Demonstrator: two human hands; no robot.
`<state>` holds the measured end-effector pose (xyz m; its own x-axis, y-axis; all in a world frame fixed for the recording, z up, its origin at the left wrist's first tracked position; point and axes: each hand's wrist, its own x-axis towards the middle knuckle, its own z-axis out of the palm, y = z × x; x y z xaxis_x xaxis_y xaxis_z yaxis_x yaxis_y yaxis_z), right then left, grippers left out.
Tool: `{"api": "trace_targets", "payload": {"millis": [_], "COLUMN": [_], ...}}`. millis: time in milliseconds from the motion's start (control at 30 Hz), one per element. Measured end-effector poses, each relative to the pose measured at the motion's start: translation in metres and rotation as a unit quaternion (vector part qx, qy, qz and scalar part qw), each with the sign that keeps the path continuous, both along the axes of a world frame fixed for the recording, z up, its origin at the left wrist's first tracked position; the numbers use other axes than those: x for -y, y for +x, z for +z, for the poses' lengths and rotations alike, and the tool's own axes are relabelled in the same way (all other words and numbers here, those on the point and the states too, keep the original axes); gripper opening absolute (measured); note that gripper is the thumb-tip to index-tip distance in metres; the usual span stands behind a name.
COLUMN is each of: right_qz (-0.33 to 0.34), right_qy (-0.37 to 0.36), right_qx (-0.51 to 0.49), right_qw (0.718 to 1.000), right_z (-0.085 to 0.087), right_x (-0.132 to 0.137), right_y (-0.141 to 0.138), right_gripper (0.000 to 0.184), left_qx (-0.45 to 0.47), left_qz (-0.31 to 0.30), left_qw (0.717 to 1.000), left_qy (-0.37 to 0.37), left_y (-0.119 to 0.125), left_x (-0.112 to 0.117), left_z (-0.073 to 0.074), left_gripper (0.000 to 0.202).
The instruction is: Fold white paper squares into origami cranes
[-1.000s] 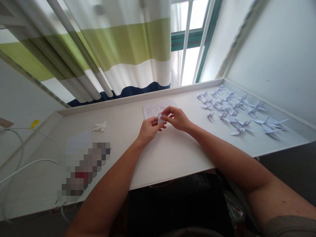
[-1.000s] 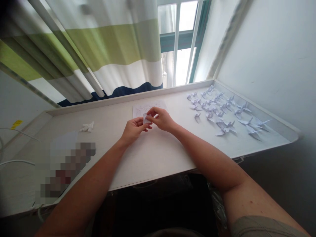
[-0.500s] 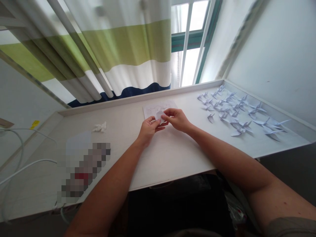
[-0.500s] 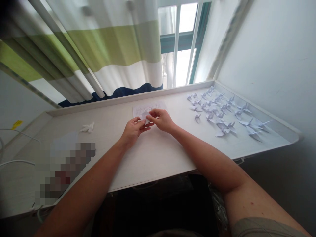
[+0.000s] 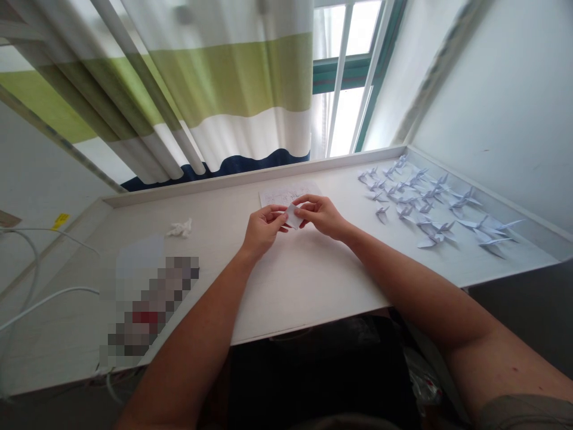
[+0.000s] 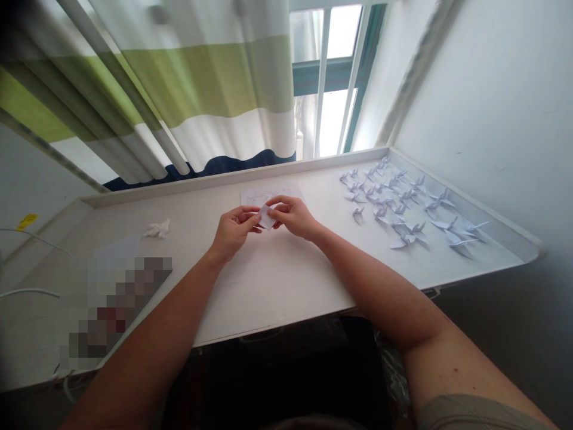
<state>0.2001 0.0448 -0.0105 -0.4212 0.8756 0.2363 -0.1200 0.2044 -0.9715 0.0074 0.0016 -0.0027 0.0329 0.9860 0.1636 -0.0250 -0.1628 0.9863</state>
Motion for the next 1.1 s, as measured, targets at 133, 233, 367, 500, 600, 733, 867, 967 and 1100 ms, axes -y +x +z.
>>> {"api": "trace_targets", "payload": {"millis": [133, 233, 367, 500, 600, 733, 867, 967, 1100], "right_qz": [0.016, 0.012, 0.015, 0.028, 0.009, -0.018, -0.017, -0.03, -0.027], "right_qy": [-0.03, -0.036, -0.031, 0.003, 0.015, 0.011, 0.007, 0.018, 0.019], "right_qx": [-0.029, -0.045, -0.029, -0.007, -0.025, -0.021, 0.009, 0.013, 0.014], "right_qw": [0.999, 0.998, 0.999, 1.0, 1.0, 1.0, 1.0, 0.999, 0.999], "right_z": [0.003, 0.004, 0.006, 0.003, -0.002, -0.006, -0.003, 0.0, 0.003], "right_x": [0.001, 0.001, 0.004, 0.004, 0.001, -0.002, -0.002, 0.0, 0.002], "right_y": [-0.001, -0.003, -0.003, -0.003, -0.003, -0.003, -0.001, 0.0, 0.0], "right_gripper": [0.035, 0.022, 0.014, 0.025, 0.039, 0.05, 0.046, 0.044, 0.042], "left_qx": [0.022, 0.029, 0.014, 0.009, 0.027, 0.033, 0.023, 0.006, -0.039], "left_qz": [0.012, 0.014, 0.026, 0.034, 0.036, 0.046, 0.058, 0.057, 0.034], "left_qw": [1.0, 0.999, 0.999, 0.999, 0.999, 0.998, 0.998, 0.998, 0.998], "left_qy": [0.012, 0.004, -0.012, 0.008, 0.019, 0.016, 0.007, 0.011, 0.032], "left_y": [0.001, 0.002, 0.003, 0.003, 0.002, 0.001, 0.0, 0.0, -0.001], "left_x": [0.001, 0.002, 0.004, 0.004, 0.002, -0.001, 0.0, 0.001, 0.001], "left_z": [0.002, 0.004, 0.005, 0.003, 0.001, -0.001, 0.001, 0.002, 0.002], "left_gripper": [0.03, 0.023, 0.022, 0.03, 0.036, 0.039, 0.041, 0.041, 0.034]}}
